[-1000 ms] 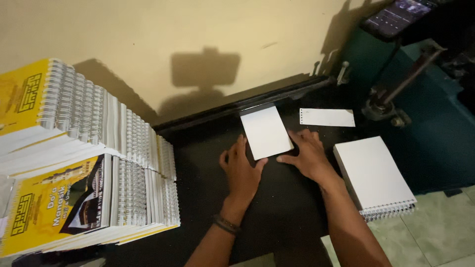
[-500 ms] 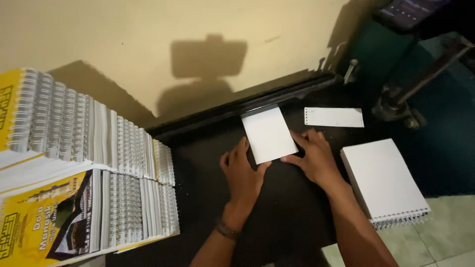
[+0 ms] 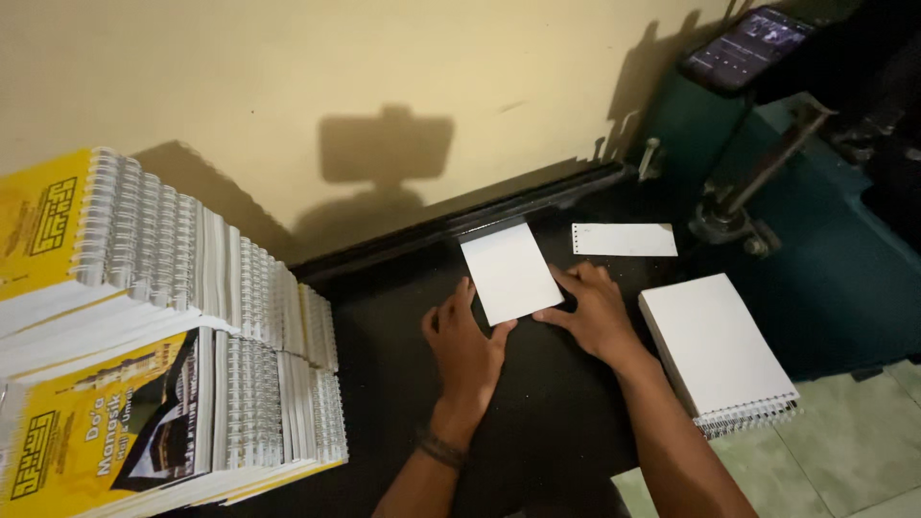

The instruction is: The person assembles spiral-bound notebooks by hand. They pick up a stack of white pages, place a yellow cover on top, and then place the completed notebook onto a growing stack on the table. This process is repeated multiple times.

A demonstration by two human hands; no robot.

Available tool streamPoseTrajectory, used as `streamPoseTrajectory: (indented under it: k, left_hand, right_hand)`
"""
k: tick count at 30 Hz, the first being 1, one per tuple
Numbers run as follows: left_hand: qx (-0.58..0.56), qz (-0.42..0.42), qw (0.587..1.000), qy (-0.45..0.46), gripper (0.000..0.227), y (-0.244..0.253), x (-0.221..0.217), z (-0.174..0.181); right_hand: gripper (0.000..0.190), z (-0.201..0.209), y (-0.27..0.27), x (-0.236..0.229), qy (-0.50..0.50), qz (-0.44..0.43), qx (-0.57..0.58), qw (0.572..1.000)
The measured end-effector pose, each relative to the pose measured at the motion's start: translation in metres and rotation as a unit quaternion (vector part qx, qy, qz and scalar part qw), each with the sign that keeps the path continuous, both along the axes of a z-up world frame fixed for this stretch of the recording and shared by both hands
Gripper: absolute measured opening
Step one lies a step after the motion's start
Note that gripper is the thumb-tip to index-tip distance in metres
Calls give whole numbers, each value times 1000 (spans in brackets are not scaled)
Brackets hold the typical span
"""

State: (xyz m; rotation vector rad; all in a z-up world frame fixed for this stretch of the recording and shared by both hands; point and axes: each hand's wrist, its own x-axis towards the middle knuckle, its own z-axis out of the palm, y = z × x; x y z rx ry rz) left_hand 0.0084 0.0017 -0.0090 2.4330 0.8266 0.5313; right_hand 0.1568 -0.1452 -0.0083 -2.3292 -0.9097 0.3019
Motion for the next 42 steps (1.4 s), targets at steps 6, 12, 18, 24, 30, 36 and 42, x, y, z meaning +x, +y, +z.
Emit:
streamPoseTrajectory:
  k: [6,12,18,24,30,36,42]
  left_hand:
    - [-41,10,999,21,91,2,4,2]
    - [-72,5,997,9,89,-1,2,16]
    - [-48,-4,999,-12,90,-3,-1,11]
    - [-53,8,999,2,92,-4,-1,19]
    - [-104,-6,994,15,84,-2,-5,27]
    - [-89,-12,995,40,89,-5,-5,26]
    - [-13,-20,1000,-5,83,-9,-8,11]
  right_hand:
    - [74,2,2,1,10,7,-12,1000]
    - [72,-8,2,7,10,7,-19,1000]
    - [74,-5,0,1,3,3,-3,1000]
    - [71,-3,1,1,15,-2,-13,1000]
    - [76,-8,1,3,-12,11,-8,1000]
    - [74,-10,-3,-1,-30,9,0,999]
    - [77,8,-1,-11,18,-9,-7,1000]
